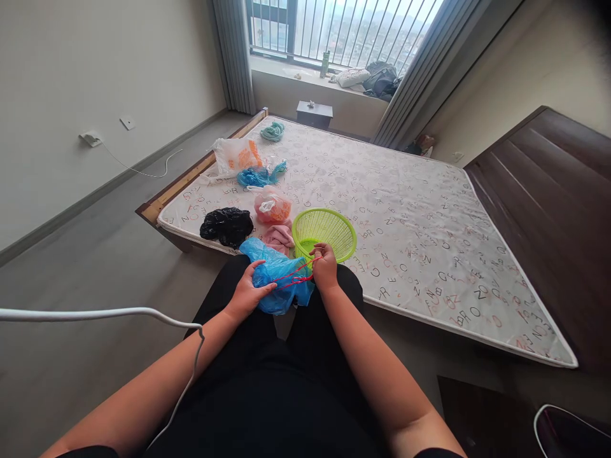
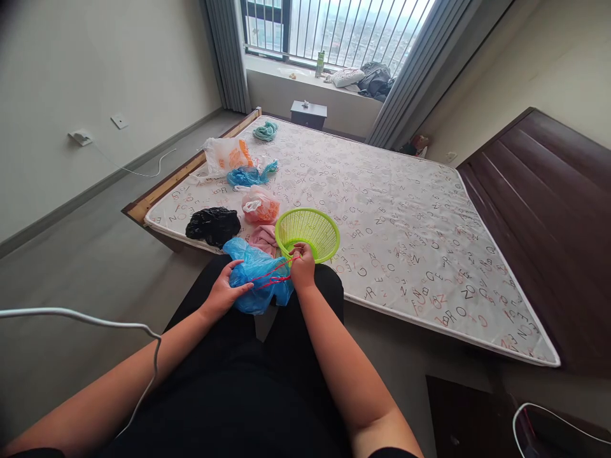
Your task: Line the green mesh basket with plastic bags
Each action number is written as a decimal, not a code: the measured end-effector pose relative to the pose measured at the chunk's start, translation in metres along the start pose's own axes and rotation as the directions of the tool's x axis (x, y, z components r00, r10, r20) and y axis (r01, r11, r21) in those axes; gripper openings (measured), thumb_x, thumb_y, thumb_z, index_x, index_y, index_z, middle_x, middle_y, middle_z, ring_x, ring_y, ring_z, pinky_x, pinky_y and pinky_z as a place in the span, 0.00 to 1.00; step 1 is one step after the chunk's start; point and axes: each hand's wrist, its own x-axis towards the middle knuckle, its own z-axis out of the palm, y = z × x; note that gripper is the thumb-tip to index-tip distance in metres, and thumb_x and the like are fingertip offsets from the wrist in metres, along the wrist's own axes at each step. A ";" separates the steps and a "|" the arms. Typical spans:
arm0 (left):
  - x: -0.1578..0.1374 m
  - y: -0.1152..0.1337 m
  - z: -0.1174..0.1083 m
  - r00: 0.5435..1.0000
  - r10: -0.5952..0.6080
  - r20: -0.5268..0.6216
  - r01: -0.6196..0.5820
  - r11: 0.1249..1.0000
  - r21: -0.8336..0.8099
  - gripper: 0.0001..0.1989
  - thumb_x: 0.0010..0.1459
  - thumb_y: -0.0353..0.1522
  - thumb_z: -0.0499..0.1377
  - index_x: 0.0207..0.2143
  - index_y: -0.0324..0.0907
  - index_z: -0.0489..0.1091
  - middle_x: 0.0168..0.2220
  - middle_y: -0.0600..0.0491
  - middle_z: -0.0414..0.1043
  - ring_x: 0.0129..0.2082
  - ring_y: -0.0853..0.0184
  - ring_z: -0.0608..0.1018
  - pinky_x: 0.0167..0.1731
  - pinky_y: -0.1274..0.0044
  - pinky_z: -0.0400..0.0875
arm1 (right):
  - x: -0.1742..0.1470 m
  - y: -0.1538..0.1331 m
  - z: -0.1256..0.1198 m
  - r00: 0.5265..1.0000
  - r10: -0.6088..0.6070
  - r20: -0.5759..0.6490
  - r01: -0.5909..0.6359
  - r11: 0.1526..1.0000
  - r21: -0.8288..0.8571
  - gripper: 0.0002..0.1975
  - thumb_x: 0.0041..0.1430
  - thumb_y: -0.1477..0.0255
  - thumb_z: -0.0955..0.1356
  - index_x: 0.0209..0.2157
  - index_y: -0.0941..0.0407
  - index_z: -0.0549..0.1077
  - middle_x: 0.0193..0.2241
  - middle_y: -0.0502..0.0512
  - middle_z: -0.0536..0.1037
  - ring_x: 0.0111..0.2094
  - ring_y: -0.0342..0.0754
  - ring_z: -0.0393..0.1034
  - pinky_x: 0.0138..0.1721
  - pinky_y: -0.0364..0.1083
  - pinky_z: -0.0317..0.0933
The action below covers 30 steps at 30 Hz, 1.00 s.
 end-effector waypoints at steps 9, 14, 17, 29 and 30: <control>0.022 -0.011 -0.024 0.937 0.005 -0.349 -0.025 0.998 -0.053 0.22 0.51 0.32 0.65 0.51 0.43 0.72 0.42 0.50 0.76 0.40 0.63 0.77 0.43 0.72 0.72 | 0.005 -0.010 -0.026 0.910 0.158 0.384 -0.311 0.872 0.378 0.17 0.48 0.66 0.67 0.41 0.51 0.67 0.23 0.41 0.69 0.13 0.35 0.40 0.14 0.40 0.40; 0.039 -0.025 -0.044 0.881 -0.032 -0.471 -0.066 0.980 -0.190 0.17 0.52 0.33 0.61 0.46 0.43 0.72 0.37 0.53 0.75 0.37 0.65 0.76 0.41 0.74 0.72 | 0.010 -0.003 -0.042 0.971 0.135 0.196 -0.176 0.962 0.210 0.14 0.56 0.57 0.64 0.38 0.52 0.67 0.24 0.45 0.69 0.15 0.38 0.47 0.16 0.41 0.49; 0.037 -0.025 -0.040 0.910 -0.038 -0.414 -0.054 0.976 -0.210 0.17 0.52 0.36 0.63 0.45 0.42 0.73 0.36 0.54 0.76 0.36 0.65 0.76 0.41 0.75 0.71 | 0.001 -0.003 -0.039 0.974 -0.201 0.100 0.215 0.965 -0.148 0.19 0.59 0.55 0.66 0.43 0.54 0.71 0.39 0.58 0.77 0.33 0.49 0.71 0.36 0.50 0.69; 0.016 0.004 -0.013 0.995 0.045 -0.090 -0.056 0.992 -0.113 0.19 0.52 0.37 0.66 0.46 0.42 0.71 0.35 0.53 0.74 0.32 0.65 0.75 0.34 0.76 0.69 | -0.031 0.023 0.024 0.777 -0.257 0.575 0.552 0.717 -0.425 0.23 0.55 0.78 0.66 0.53 0.54 0.74 0.48 0.60 0.79 0.50 0.56 0.72 0.55 0.57 0.62; 0.017 0.004 -0.015 0.995 0.050 -0.083 -0.059 0.992 -0.111 0.20 0.51 0.37 0.67 0.46 0.42 0.71 0.33 0.54 0.73 0.30 0.66 0.74 0.33 0.76 0.68 | -0.024 0.024 0.016 0.820 -0.243 0.518 0.497 0.752 -0.433 0.21 0.54 0.79 0.64 0.49 0.55 0.75 0.45 0.58 0.80 0.46 0.54 0.73 0.51 0.54 0.64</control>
